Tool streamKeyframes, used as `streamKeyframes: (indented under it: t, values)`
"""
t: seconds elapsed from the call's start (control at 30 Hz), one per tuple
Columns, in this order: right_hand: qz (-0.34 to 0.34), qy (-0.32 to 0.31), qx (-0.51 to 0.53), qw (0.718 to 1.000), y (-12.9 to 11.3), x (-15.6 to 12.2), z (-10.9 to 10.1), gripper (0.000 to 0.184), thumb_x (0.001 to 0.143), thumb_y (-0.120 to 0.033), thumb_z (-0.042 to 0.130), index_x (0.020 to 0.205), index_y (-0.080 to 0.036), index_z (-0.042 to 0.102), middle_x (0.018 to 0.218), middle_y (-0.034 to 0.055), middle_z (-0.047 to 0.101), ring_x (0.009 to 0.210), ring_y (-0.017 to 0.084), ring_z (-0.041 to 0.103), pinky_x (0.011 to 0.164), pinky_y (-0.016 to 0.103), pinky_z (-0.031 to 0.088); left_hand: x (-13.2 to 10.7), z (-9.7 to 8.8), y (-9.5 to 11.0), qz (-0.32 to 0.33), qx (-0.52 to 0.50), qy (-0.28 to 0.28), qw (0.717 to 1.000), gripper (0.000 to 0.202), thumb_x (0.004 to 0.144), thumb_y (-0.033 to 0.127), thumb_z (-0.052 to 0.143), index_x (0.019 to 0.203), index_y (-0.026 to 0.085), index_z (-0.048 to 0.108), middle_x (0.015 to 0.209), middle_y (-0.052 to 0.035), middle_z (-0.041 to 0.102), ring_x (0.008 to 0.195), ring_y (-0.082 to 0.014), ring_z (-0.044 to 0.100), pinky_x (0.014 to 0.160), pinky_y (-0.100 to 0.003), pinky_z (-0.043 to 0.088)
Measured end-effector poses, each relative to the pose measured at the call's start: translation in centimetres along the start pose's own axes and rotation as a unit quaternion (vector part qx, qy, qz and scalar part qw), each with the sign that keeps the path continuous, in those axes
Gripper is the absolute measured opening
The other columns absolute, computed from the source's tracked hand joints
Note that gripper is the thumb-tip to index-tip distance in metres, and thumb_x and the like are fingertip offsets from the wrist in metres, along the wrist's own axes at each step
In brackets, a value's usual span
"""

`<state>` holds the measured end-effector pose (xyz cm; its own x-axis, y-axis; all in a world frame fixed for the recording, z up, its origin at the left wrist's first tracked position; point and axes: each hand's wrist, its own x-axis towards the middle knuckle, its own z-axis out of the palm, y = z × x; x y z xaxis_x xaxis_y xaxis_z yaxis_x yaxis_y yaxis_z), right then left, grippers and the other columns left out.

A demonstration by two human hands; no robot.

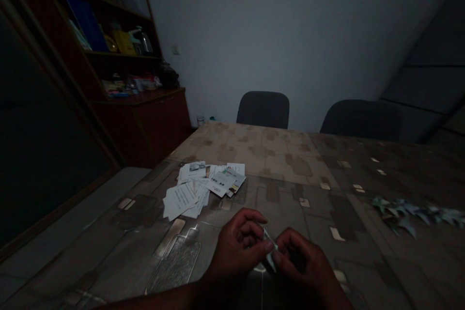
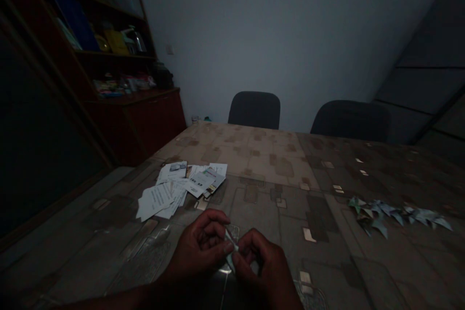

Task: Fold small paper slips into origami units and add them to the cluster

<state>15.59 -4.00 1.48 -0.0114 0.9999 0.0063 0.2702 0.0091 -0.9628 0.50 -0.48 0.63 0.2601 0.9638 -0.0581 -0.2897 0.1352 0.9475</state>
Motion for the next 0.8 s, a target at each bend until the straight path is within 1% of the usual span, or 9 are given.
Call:
streamKeyframes:
  t: [0.1,0.27,0.33,0.4,0.5,0.57,0.63,0.7,0.8]
  values:
    - [-0.002,0.0,-0.01,1.0,0.0,0.0,-0.1,0.022,0.072,-0.036,0.062,0.064,-0.022,0.047,0.058,-0.0062,0.042,0.056,0.013,0.041,0.052,0.023,0.032,0.0,0.0,0.0,-0.001,0.005,-0.001,1.0,0.031,0.062,0.015,0.078,0.088,0.016,0.06,0.064,0.0049,0.059,0.057,-0.0088,0.055,0.057,-0.018,0.042]
    - [-0.021,0.006,-0.032,0.999,0.3,0.1,-0.4,0.02,0.073,-0.036,0.061,0.064,-0.022,0.05,0.058,-0.0054,0.045,0.056,0.014,0.045,0.054,0.024,0.034,0.4,-0.2,-0.1,0.003,0.018,-0.034,0.999,0.029,0.063,0.017,0.076,0.089,0.015,0.062,0.067,0.003,0.059,0.056,-0.0088,0.053,0.055,-0.018,0.041]
    - [-0.041,0.019,-0.055,0.997,0.3,0.1,-0.5,0.018,0.073,-0.034,0.061,0.064,-0.022,0.052,0.058,-0.0047,0.048,0.057,0.014,0.047,0.055,0.024,0.035,0.5,-0.3,0.1,0.005,0.038,-0.027,0.999,0.028,0.061,0.017,0.077,0.086,0.015,0.063,0.068,0.002,0.06,0.057,-0.0093,0.052,0.055,-0.019,0.041]
    - [-0.058,0.031,-0.082,0.994,0.1,0.1,-0.5,0.016,0.073,-0.032,0.06,0.064,-0.022,0.052,0.058,-0.0044,0.049,0.057,0.014,0.048,0.055,0.025,0.035,0.5,-0.2,0.4,0.008,0.058,-0.01,0.998,0.023,0.06,0.019,0.078,0.079,0.014,0.064,0.066,0.0014,0.059,0.058,-0.0104,0.053,0.056,-0.02,0.041]
    - [-0.053,0.038,-0.08,0.995,-0.1,0.1,-0.5,0.015,0.073,-0.032,0.059,0.064,-0.022,0.052,0.057,-0.0046,0.051,0.056,0.014,0.05,0.055,0.025,0.036,0.6,-0.2,0.4,0.01,0.058,0.008,0.998,0.02,0.061,0.023,0.078,0.069,0.015,0.061,0.06,0.0014,0.058,0.057,-0.0113,0.054,0.054,-0.021,0.041]
    - [-0.043,0.048,-0.056,0.996,-0.3,0.2,-0.7,0.015,0.074,-0.033,0.059,0.067,-0.022,0.053,0.059,-0.0039,0.054,0.057,0.015,0.053,0.056,0.024,0.038,0.8,-0.2,0.2,0.001,0.037,0.007,0.999,0.023,0.062,0.027,0.078,0.068,0.015,0.059,0.057,0.0012,0.059,0.054,-0.0112,0.055,0.053,-0.021,0.042]
    - [-0.039,0.06,-0.039,0.997,-0.3,0.3,-1.1,0.016,0.077,-0.035,0.06,0.07,-0.022,0.056,0.061,-0.0025,0.057,0.061,0.017,0.055,0.057,0.025,0.04,0.9,-0.2,-0.2,-0.018,0.014,-0.002,1.0,0.028,0.062,0.03,0.08,0.072,0.016,0.058,0.057,0.0013,0.06,0.051,-0.0108,0.056,0.05,-0.02,0.042]
    - [-0.039,0.066,-0.035,0.996,-0.2,0.5,-1.5,0.017,0.079,-0.037,0.06,0.073,-0.021,0.058,0.065,-0.0013,0.059,0.065,0.018,0.056,0.059,0.025,0.042,1.0,-0.1,-0.6,-0.041,-0.001,-0.02,0.999,0.034,0.06,0.033,0.082,0.075,0.016,0.058,0.057,0.0019,0.06,0.047,-0.0102,0.056,0.047,-0.02,0.042]
    - [-0.042,0.061,-0.045,0.996,-0.2,0.7,-2.0,0.017,0.078,-0.037,0.062,0.074,-0.021,0.06,0.065,-0.0013,0.058,0.065,0.018,0.056,0.059,0.026,0.043,1.0,0.1,-1.0,-0.081,-0.003,-0.049,0.996,0.043,0.057,0.041,0.085,0.079,0.014,0.06,0.058,0.0016,0.061,0.045,-0.0107,0.058,0.045,-0.02,0.043]
